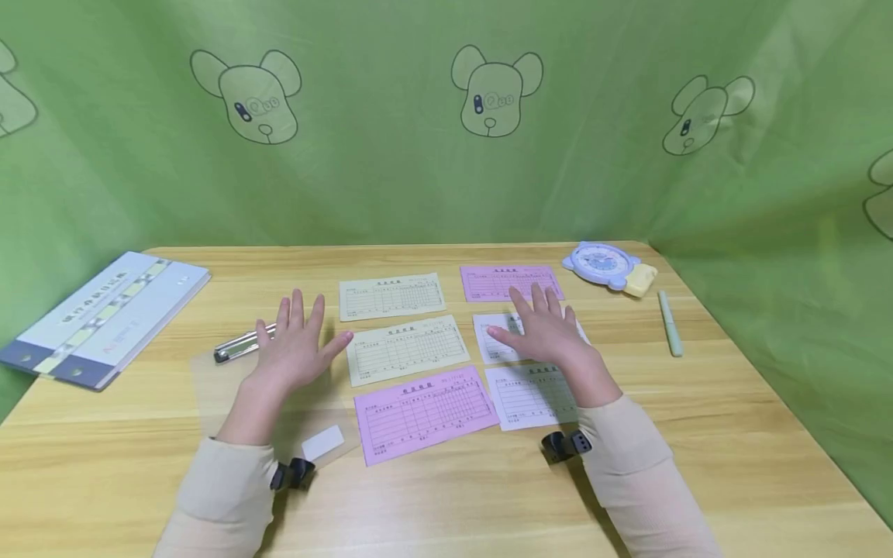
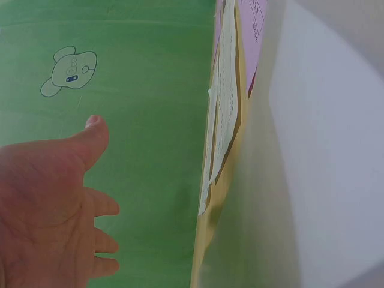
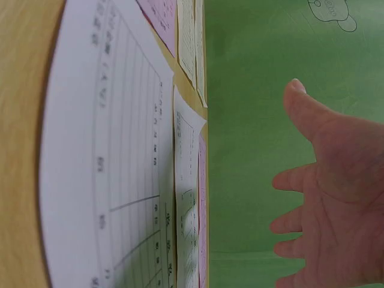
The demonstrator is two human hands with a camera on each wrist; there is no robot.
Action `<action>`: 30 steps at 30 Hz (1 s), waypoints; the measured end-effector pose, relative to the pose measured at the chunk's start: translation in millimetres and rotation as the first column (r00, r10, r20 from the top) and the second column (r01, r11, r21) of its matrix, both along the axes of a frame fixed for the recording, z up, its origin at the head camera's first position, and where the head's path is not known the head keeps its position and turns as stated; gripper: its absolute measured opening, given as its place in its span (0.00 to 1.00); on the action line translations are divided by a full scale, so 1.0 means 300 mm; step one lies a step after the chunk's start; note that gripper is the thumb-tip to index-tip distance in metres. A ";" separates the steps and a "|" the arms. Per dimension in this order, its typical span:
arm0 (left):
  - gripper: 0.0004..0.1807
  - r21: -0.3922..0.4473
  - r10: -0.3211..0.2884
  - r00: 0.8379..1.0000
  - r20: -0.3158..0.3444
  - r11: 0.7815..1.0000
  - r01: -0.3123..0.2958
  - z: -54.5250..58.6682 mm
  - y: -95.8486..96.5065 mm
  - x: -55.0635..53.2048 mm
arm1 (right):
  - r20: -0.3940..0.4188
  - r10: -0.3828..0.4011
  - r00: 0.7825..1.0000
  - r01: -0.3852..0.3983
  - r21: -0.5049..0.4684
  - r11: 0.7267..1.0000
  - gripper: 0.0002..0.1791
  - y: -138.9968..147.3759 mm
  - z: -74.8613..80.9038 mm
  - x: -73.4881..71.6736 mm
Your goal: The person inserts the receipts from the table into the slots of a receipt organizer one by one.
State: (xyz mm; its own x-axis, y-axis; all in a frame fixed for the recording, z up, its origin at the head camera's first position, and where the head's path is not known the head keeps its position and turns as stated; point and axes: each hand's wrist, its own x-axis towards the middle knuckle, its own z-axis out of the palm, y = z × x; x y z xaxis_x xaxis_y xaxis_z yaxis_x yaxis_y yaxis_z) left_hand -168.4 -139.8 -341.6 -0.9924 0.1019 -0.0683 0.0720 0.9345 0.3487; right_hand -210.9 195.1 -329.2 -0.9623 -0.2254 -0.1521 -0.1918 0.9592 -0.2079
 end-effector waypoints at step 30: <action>0.42 0.169 0.080 0.991 -0.109 0.984 -0.061 0.016 -0.305 -0.015 | -0.114 0.114 0.987 -0.145 -0.307 0.941 0.41 0.167 0.046 0.070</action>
